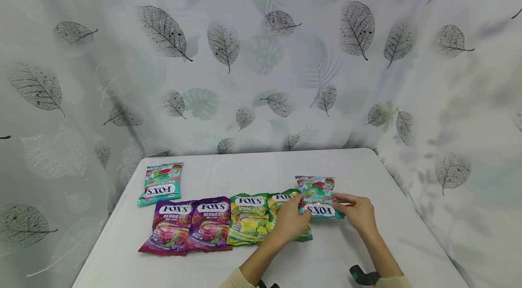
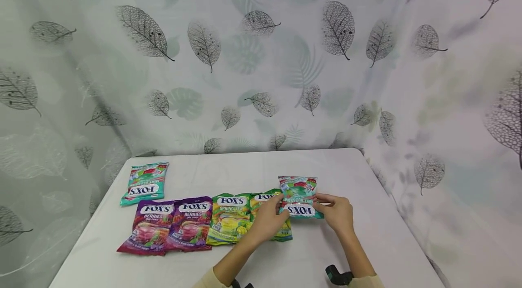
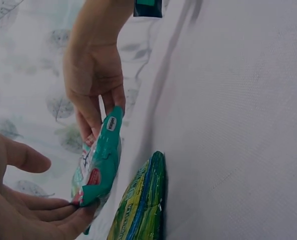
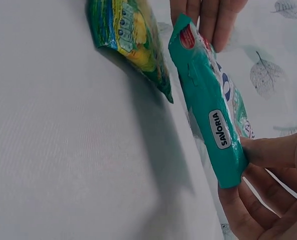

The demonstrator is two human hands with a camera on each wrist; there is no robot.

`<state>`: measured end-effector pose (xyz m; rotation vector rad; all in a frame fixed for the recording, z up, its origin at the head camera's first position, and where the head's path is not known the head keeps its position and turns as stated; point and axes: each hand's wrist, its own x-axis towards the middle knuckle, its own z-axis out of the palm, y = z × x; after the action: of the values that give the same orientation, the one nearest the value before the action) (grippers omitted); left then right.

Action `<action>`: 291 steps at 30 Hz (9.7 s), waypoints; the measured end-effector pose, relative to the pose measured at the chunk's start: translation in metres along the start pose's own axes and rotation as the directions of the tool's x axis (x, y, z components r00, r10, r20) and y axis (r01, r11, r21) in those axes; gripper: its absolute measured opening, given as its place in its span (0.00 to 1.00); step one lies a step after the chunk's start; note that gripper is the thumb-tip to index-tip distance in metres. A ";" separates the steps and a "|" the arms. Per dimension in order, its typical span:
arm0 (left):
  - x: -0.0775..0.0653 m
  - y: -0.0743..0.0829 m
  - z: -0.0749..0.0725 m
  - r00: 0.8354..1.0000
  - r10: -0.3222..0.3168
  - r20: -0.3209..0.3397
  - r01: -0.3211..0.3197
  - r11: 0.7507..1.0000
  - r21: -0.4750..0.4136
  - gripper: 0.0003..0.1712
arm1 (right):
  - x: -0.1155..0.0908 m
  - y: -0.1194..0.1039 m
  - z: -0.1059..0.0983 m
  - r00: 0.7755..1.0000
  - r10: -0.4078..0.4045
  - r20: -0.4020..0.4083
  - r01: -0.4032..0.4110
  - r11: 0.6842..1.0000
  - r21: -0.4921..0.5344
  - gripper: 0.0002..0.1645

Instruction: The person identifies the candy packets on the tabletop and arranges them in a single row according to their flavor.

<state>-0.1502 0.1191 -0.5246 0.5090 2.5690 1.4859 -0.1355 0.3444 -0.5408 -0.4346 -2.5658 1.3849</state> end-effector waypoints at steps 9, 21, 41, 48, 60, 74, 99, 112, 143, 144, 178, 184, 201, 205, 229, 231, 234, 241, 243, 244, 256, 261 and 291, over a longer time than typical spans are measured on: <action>-0.003 -0.004 0.006 0.999 0.036 0.002 -0.036 0.999 -0.008 0.31 | -0.005 0.007 -0.002 1.000 0.018 0.006 -0.018 0.999 -0.041 0.20; -0.007 -0.002 0.011 0.999 0.029 0.031 -0.029 1.000 -0.003 0.32 | -0.011 0.013 -0.008 1.000 0.021 0.020 -0.020 0.999 -0.033 0.20; -0.010 -0.004 0.021 0.995 0.038 0.093 -0.042 0.998 0.047 0.33 | -0.018 0.029 -0.016 0.999 0.034 0.041 -0.032 0.998 -0.057 0.21; -0.012 -0.004 0.021 0.995 0.022 0.095 -0.027 0.998 0.050 0.33 | -0.018 0.032 -0.015 0.996 0.067 0.052 -0.065 0.997 -0.046 0.21; -0.013 -0.005 0.020 0.992 0.026 0.122 -0.038 0.994 0.100 0.33 | -0.019 0.032 -0.016 0.995 0.085 0.060 -0.080 0.993 -0.084 0.24; -0.014 -0.009 0.013 0.994 0.015 0.105 -0.010 0.999 -0.049 0.33 | -0.015 0.030 -0.021 0.996 0.063 0.060 -0.059 0.996 -0.066 0.29; -0.005 -0.014 -0.042 0.996 0.065 -0.057 -0.077 0.971 -0.227 0.20 | 0.012 -0.060 0.032 0.983 -0.182 -0.008 0.182 0.983 0.035 0.17; -0.003 -0.039 -0.084 0.990 0.047 -0.135 -0.072 0.979 -0.190 0.20 | 0.023 -0.086 0.079 0.970 -0.222 0.100 0.215 0.974 0.075 0.15; -0.018 -0.099 -0.183 0.938 -0.083 -0.337 0.060 0.995 -0.080 0.22 | 0.036 -0.182 0.194 0.850 -0.383 0.363 0.364 0.923 0.121 0.11; -0.019 -0.101 -0.186 0.936 -0.092 -0.340 0.070 0.995 -0.077 0.22 | 0.036 -0.185 0.197 0.845 -0.385 0.371 0.368 0.922 0.119 0.11; -0.063 -0.189 -0.324 0.790 -0.288 -0.541 0.386 0.919 0.075 0.31 | 0.041 -0.235 0.327 0.817 -0.191 0.544 0.277 0.957 -0.080 0.13; -0.067 -0.205 -0.336 0.772 -0.302 -0.559 0.438 0.890 0.124 0.33 | 0.038 -0.243 0.350 0.810 -0.156 0.565 0.222 0.974 -0.049 0.14; -0.047 -0.229 -0.365 0.805 -0.337 -0.488 0.467 0.867 0.172 0.37 | 0.026 -0.262 0.389 0.758 -0.177 0.628 0.238 0.971 -0.013 0.24; -0.043 -0.236 -0.370 0.818 -0.356 -0.451 0.465 0.872 0.155 0.37 | 0.023 -0.263 0.401 0.736 -0.175 0.653 0.218 0.976 0.015 0.22; -0.047 -0.249 -0.371 0.772 -0.560 -0.301 0.482 0.824 -0.297 0.35 | 0.021 -0.247 0.414 0.825 -0.065 0.561 -0.012 0.991 0.133 0.19; -0.045 -0.249 -0.371 0.777 -0.555 -0.296 0.477 0.827 -0.296 0.35 | 0.022 -0.247 0.415 0.832 -0.067 0.551 -0.013 0.990 0.141 0.19; -0.042 -0.250 -0.370 0.783 -0.549 -0.293 0.473 0.831 -0.293 0.34 | 0.023 -0.247 0.415 0.840 -0.070 0.537 -0.016 0.988 0.153 0.19; -0.041 -0.247 -0.370 0.792 -0.532 -0.298 0.446 0.839 -0.311 0.33 | 0.021 -0.249 0.411 0.863 -0.103 0.494 0.048 0.991 0.124 0.17; -0.040 -0.246 -0.371 0.798 -0.522 -0.302 0.435 0.845 -0.311 0.34 | 0.021 -0.250 0.409 0.864 -0.112 0.491 0.046 0.988 0.145 0.17; -0.040 -0.244 -0.371 0.799 -0.520 -0.303 0.432 0.846 -0.313 0.34 | 0.021 -0.251 0.409 0.863 -0.113 0.492 0.038 0.986 0.159 0.16; -0.042 -0.228 -0.376 0.802 -0.509 -0.312 0.415 0.851 -0.322 0.35 | 0.019 -0.257 0.395 0.843 -0.136 0.521 -0.008 0.964 0.265 0.17; -0.039 -0.223 -0.375 0.814 -0.486 -0.319 0.398 0.866 -0.304 0.35 | 0.021 -0.256 0.390 0.837 -0.148 0.527 -0.011 0.958 0.286 0.16; -0.026 -0.186 -0.354 0.851 -0.403 -0.336 0.316 0.905 -0.285 0.36 | 0.036 -0.248 0.346 0.835 -0.208 0.509 0.003 0.928 0.374 0.17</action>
<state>-0.2651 -0.2647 -0.5063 -0.3235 2.5171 1.8340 -0.3155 -0.0422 -0.5201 0.2006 -2.5700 2.1266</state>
